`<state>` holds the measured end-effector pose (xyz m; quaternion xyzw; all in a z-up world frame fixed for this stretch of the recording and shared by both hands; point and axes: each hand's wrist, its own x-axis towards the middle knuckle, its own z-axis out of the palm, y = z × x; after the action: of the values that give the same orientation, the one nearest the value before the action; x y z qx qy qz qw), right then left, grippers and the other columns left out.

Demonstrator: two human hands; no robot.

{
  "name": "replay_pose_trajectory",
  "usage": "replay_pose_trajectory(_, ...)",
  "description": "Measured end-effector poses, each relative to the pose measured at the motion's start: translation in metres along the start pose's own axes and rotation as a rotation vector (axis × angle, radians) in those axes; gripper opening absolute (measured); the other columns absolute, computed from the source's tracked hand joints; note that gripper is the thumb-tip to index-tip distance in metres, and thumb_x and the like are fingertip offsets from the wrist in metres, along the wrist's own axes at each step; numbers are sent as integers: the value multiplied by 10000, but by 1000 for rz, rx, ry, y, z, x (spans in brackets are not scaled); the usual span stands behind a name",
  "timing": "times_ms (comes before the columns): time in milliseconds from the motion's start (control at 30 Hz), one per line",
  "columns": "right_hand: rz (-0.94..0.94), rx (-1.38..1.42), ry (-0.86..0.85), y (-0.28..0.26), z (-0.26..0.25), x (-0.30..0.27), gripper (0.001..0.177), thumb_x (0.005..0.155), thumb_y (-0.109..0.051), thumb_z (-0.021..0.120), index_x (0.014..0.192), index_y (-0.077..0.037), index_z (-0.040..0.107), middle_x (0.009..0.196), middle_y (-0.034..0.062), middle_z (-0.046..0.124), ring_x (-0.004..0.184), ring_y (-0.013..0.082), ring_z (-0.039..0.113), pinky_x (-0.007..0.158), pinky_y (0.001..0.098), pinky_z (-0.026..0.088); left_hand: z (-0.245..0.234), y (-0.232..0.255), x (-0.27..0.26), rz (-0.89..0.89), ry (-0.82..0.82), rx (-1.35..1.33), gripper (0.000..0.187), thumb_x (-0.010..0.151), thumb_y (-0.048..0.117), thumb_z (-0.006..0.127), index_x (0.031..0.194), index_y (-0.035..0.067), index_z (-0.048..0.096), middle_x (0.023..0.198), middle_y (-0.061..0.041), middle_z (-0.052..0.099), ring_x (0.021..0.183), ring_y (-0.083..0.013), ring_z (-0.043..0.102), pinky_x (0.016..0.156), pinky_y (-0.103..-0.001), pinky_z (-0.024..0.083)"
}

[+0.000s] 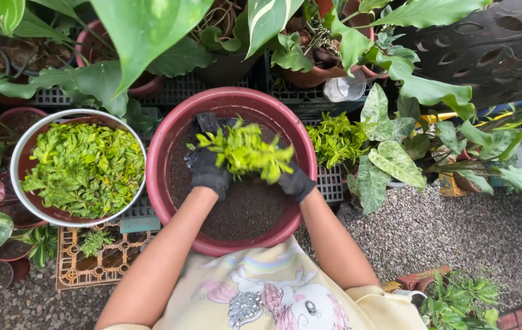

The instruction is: The person prepares soil in a red pot, then places a small green plant into the soil and firms the soil around it. The person repeats this process with additional small plants, arranging them in the pot.

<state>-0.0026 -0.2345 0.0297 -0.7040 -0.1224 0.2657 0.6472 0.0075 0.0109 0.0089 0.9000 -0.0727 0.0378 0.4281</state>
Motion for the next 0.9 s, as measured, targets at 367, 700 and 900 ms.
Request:
replay_pose_trajectory(367, -9, -579, 186, 17, 45, 39, 855, 701, -382, 878, 1428, -61, 562, 1442, 167, 597, 1359, 335, 518, 1168, 412, 390, -36, 54, 11, -179, -39, 144, 326, 862, 224, 659, 1152, 93, 727, 1182, -197, 706, 1102, -411, 652, 906, -493, 533)
replay_pose_trajectory(700, -282, -777, -134, 105, -9, 48, 743, 892, -285, 795, 1543, -120, 478, 1609, 109, 441, 1491, 302, 377, 1261, 408, 224, -78, 45, 12, 75, -336, -264, 777, 672, 133, 856, 1390, 116, 561, 1270, -205, 569, 1100, -340, 619, 941, -439, 526)
replay_pose_trajectory(900, -123, -745, -216, 78, 1, 50, 604, 892, -327, 769, 1449, -188, 581, 1533, 75, 545, 1427, 263, 474, 1221, 398, 328, -24, 8, 34, -10, -420, -97, 588, 783, 312, 816, 1303, 120, 620, 1266, -151, 684, 1184, -302, 659, 1035, -381, 528)
